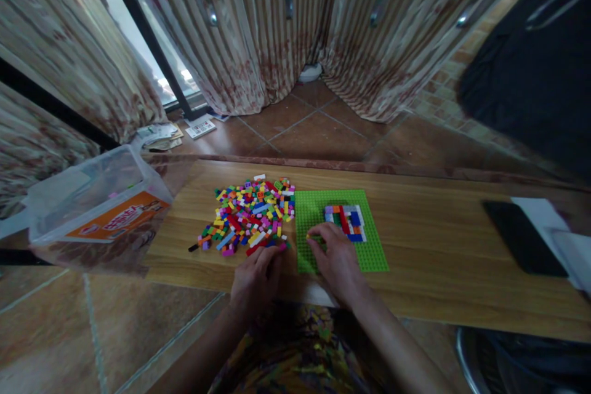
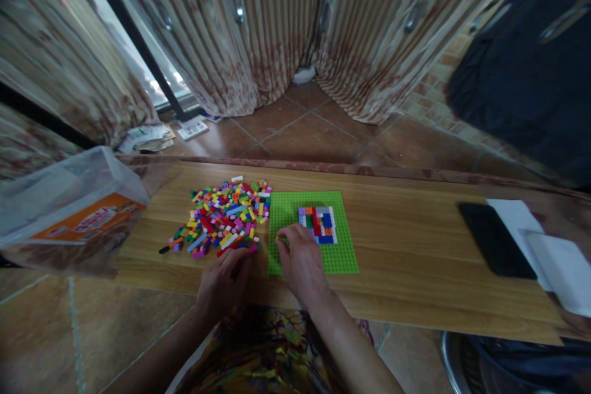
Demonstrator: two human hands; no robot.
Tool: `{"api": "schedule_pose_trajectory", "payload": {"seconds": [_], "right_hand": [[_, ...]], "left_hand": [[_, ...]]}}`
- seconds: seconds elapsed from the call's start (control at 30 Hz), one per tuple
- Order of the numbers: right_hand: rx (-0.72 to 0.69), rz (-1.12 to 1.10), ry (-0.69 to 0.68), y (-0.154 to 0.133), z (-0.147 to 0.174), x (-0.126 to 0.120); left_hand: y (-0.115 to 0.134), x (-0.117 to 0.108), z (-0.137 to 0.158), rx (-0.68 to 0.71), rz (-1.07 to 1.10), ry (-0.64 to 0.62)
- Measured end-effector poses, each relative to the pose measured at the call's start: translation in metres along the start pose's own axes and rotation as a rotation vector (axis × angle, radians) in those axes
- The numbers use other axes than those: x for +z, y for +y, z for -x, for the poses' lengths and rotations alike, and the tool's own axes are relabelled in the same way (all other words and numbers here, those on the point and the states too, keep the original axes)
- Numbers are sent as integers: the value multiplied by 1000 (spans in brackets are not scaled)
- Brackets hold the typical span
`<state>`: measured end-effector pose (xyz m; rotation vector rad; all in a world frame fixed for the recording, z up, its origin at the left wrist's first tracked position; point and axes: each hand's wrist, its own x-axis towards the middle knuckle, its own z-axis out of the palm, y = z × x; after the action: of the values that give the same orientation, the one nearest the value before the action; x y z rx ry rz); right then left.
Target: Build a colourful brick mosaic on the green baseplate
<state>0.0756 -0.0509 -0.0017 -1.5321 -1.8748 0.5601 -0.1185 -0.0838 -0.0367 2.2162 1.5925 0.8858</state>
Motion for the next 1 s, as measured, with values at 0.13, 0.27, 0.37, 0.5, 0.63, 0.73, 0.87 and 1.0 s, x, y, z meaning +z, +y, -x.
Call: {"api": "schedule_pose_trajectory", "payload": {"seconds": [0.13,0.27,0.37,0.5,0.63,0.73,0.87,1.0], "right_hand": [[97,-9,137,19,4,-29],[140,58,253,46,0,-46],[120,107,306,59,-6,-48],[73,125,345,65,-11,-43],[40,113,337,68,-13,-40],[51,115,336,70,-13,-40],[129,94,355,69,-15,-37],[221,-7,379,66,-17,-34]], "left_hand": [[-1,0,0,5,1,14],[-1,1,0,1,-6,14],[-1,1,0,7,-2,20],[0,-1,0,7,4,11],[-1,1,0,6,-6,14],[-2,2,1,12,-11,20],[-2,2,1,7,-14,22],[-2,1,1,12,-16,15]]}}
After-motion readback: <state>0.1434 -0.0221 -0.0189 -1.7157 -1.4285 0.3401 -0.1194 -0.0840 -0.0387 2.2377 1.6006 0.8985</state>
